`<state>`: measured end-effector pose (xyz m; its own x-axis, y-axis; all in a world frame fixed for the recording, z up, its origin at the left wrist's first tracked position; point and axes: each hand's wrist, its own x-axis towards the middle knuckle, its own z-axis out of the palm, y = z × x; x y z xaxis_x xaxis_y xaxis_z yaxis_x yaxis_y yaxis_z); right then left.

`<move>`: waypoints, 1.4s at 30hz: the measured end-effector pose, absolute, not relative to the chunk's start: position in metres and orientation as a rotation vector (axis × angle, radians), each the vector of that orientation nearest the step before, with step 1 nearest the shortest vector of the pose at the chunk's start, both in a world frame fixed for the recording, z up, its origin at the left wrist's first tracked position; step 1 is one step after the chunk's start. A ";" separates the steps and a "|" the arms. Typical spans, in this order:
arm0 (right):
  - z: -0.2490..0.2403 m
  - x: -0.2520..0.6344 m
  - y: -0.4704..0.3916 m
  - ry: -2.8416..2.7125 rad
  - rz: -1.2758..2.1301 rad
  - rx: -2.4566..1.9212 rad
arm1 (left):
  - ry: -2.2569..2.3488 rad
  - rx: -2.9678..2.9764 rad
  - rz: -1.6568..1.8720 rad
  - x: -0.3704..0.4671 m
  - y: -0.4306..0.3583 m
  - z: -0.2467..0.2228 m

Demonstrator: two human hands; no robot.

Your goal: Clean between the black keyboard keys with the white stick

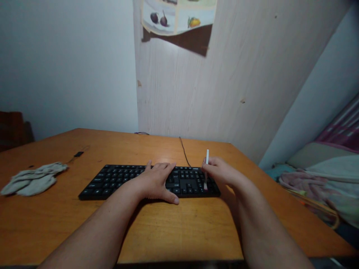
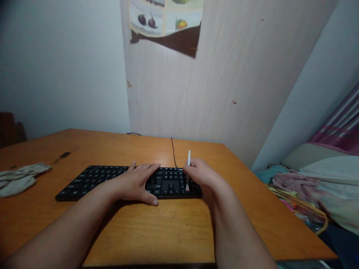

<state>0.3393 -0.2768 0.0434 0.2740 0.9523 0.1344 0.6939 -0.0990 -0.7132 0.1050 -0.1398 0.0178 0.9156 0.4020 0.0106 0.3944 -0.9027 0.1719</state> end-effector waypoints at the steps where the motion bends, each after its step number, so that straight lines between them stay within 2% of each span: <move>1: 0.042 0.342 -0.275 -1.463 0.409 -1.878 | 0.607 2.911 0.070 0.105 -0.139 0.017; 6: 0.035 0.353 -0.267 -1.360 0.060 -1.932 | 0.607 2.910 0.069 0.105 -0.138 0.016; 10: 0.035 0.355 -0.268 -1.426 0.038 -1.946 | 0.622 2.907 0.061 0.105 -0.140 0.018; 16: 0.044 0.350 -0.279 -1.585 0.259 -1.977 | 0.626 2.899 0.054 0.105 -0.141 0.019; 21: 0.052 0.342 -0.290 -1.566 0.679 -1.964 | 0.622 2.901 0.062 0.106 -0.140 0.018; 23: 0.054 0.339 -0.292 -1.558 0.740 -1.965 | 0.621 2.899 0.065 0.106 -0.140 0.018; 29: 0.051 0.340 -0.286 -1.572 0.606 -2.012 | 0.630 2.892 0.055 0.105 -0.142 0.020; 37: 0.040 0.353 -0.273 -1.421 0.068 -1.983 | 0.628 2.889 0.049 0.105 -0.141 0.019; 42: 0.041 0.354 -0.272 -1.440 0.055 -1.952 | 0.611 2.900 0.068 0.105 -0.139 0.017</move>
<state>0.3541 -0.2720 0.0406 0.3812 0.8527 0.3573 0.8228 -0.1367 -0.5516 0.1055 -0.1387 0.0166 0.9146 0.4044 0.0081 0.3963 -0.9000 0.1814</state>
